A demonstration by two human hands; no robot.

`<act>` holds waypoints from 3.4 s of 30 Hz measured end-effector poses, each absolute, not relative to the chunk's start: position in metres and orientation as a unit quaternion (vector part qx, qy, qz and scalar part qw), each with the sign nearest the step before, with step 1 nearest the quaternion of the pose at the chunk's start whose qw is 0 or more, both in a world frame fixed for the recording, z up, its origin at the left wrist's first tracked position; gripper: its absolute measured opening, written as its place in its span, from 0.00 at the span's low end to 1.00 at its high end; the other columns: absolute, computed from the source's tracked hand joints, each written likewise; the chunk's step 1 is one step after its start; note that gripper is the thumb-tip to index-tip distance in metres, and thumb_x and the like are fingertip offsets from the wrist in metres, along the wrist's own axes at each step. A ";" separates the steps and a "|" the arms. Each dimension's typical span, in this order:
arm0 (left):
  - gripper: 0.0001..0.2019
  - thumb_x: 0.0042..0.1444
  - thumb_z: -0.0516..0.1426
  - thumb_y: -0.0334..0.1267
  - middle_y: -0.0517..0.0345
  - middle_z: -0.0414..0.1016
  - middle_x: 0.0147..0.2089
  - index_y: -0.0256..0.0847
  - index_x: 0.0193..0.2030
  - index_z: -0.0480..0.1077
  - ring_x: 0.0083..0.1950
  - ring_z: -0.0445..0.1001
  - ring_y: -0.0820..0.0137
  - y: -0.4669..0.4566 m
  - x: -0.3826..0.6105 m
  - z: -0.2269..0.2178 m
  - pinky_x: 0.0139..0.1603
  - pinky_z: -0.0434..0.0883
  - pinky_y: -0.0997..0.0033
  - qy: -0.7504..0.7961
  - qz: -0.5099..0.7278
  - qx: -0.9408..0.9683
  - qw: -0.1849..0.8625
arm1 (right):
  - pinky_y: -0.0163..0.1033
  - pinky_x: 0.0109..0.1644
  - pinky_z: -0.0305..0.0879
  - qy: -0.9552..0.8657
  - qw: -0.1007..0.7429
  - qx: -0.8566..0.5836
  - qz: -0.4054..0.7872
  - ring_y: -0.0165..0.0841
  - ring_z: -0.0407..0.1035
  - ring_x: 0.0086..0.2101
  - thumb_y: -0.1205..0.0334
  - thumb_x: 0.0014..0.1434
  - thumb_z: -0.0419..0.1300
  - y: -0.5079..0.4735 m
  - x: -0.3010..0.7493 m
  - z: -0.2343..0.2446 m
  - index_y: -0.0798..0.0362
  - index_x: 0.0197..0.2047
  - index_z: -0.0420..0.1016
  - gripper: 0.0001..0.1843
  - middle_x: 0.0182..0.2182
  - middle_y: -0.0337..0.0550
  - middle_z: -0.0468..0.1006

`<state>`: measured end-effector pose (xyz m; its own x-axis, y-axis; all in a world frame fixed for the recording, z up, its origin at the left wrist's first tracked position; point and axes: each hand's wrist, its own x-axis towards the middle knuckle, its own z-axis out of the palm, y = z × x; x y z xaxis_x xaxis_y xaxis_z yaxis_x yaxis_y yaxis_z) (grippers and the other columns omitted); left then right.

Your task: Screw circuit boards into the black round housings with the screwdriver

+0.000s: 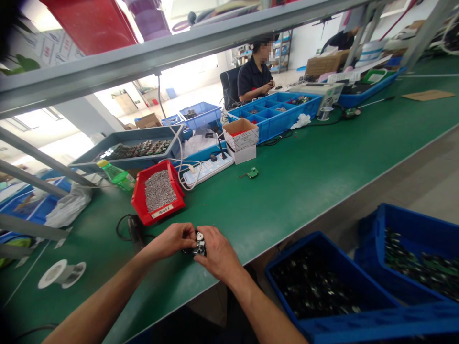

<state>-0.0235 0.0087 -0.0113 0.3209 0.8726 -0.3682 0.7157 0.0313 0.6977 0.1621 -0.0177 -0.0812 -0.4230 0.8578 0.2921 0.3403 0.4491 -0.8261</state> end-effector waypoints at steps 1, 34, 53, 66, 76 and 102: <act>0.06 0.46 0.63 0.37 0.63 0.71 0.26 0.39 0.28 0.70 0.28 0.68 0.72 0.009 -0.022 -0.010 0.28 0.62 0.75 0.577 0.086 0.690 0.427 | 0.52 0.63 0.61 -0.767 0.369 -0.390 0.353 0.42 0.67 0.52 0.69 0.47 0.71 -0.018 0.162 -0.080 0.49 0.56 0.64 0.34 0.51 0.45 0.73; 0.10 0.54 0.59 0.44 0.52 0.81 0.40 0.45 0.38 0.79 0.38 0.74 0.62 0.129 -0.128 -0.013 0.36 0.63 0.69 0.784 0.126 0.603 0.076 | 0.53 0.66 0.58 -0.763 0.358 -0.397 0.364 0.43 0.65 0.56 0.71 0.47 0.69 -0.019 0.163 -0.077 0.51 0.59 0.64 0.36 0.56 0.48 0.71; 0.13 0.52 0.55 0.47 0.62 0.67 0.24 0.39 0.36 0.69 0.25 0.64 0.72 0.092 -0.116 0.002 0.28 0.62 0.73 0.716 0.373 0.544 0.229 | 0.54 0.66 0.59 -0.763 0.352 -0.401 0.364 0.44 0.65 0.57 0.70 0.47 0.69 -0.019 0.163 -0.077 0.51 0.60 0.64 0.37 0.57 0.48 0.71; 0.08 0.46 0.63 0.39 0.58 0.72 0.27 0.35 0.29 0.75 0.27 0.66 0.74 0.008 -0.041 -0.013 0.31 0.63 0.74 0.577 0.207 0.604 0.509 | 0.55 0.63 0.61 -0.761 0.369 -0.395 0.357 0.44 0.65 0.56 0.69 0.46 0.70 -0.018 0.162 -0.085 0.50 0.62 0.62 0.41 0.56 0.49 0.71; 0.06 0.48 0.59 0.36 0.59 0.72 0.27 0.35 0.32 0.74 0.27 0.67 0.74 0.004 -0.031 -0.026 0.30 0.65 0.73 0.572 0.189 0.616 0.508 | 0.55 0.65 0.59 -0.763 0.364 -0.401 0.353 0.44 0.65 0.56 0.68 0.46 0.72 -0.017 0.161 -0.086 0.52 0.62 0.62 0.41 0.56 0.49 0.72; 0.11 0.51 0.58 0.46 0.59 0.72 0.29 0.40 0.32 0.70 0.31 0.70 0.67 0.004 -0.038 0.006 0.32 0.64 0.70 0.654 0.141 0.654 0.352 | 0.55 0.63 0.63 -0.760 0.383 -0.401 0.339 0.45 0.64 0.56 0.71 0.47 0.70 -0.019 0.163 -0.084 0.49 0.62 0.60 0.41 0.56 0.48 0.70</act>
<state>-0.0384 0.0041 0.0064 0.1034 0.9558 -0.2752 0.7571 0.1038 0.6450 0.1626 -0.0194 -0.0844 -0.3852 0.8694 0.3094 0.3496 0.4478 -0.8230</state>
